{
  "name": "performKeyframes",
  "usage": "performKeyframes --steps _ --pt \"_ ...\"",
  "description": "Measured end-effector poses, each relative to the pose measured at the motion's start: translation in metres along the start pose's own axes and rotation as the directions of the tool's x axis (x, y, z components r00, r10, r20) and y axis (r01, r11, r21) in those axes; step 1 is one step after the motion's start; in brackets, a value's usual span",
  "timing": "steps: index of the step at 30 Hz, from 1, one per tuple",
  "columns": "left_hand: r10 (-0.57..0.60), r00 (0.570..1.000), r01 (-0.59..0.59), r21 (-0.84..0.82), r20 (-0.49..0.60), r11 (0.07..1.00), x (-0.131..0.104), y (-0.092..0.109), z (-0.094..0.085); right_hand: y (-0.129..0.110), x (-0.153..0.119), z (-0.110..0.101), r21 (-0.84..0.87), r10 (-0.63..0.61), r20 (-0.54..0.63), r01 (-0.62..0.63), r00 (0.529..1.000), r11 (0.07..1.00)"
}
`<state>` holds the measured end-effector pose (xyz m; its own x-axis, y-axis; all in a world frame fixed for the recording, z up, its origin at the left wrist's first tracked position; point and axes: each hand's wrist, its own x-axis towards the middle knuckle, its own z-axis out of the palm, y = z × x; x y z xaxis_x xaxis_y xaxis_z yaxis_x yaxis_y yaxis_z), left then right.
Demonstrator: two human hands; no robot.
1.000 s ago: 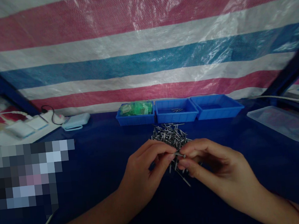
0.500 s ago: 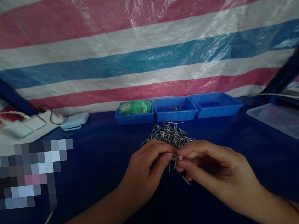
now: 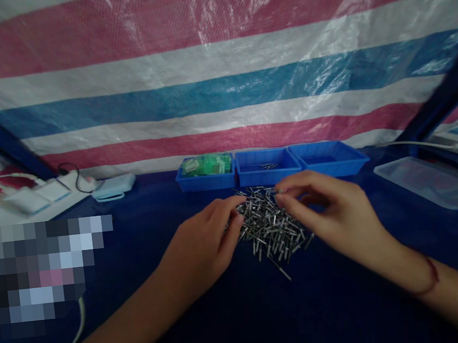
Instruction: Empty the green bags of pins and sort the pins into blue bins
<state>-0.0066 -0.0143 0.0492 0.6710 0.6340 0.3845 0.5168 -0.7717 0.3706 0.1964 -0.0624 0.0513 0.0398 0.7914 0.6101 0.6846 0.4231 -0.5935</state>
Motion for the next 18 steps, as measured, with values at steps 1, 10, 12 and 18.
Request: performKeyframes --steps 1,10,12,18 --pt "-0.019 1.000 0.017 0.071 0.018 0.997 0.002 -0.003 -0.005 0.007 0.010 0.000 -0.053 -0.004 -0.061 0.001 0.998 0.999" --pt "-0.208 0.903 0.101 0.287 0.376 0.953 -0.003 -0.014 -0.030 0.056 0.055 0.011 -0.478 -0.057 -0.005 0.048 0.998 0.877" --pt "-0.234 0.882 0.114 0.297 0.410 0.948 -0.006 -0.012 -0.031 0.052 0.045 0.011 -0.476 -0.048 0.027 0.055 0.998 0.878" --pt "-0.271 0.848 0.080 0.395 0.456 0.915 -0.005 -0.010 -0.024 0.019 0.008 0.005 -0.384 0.058 0.105 -0.013 0.993 0.923"
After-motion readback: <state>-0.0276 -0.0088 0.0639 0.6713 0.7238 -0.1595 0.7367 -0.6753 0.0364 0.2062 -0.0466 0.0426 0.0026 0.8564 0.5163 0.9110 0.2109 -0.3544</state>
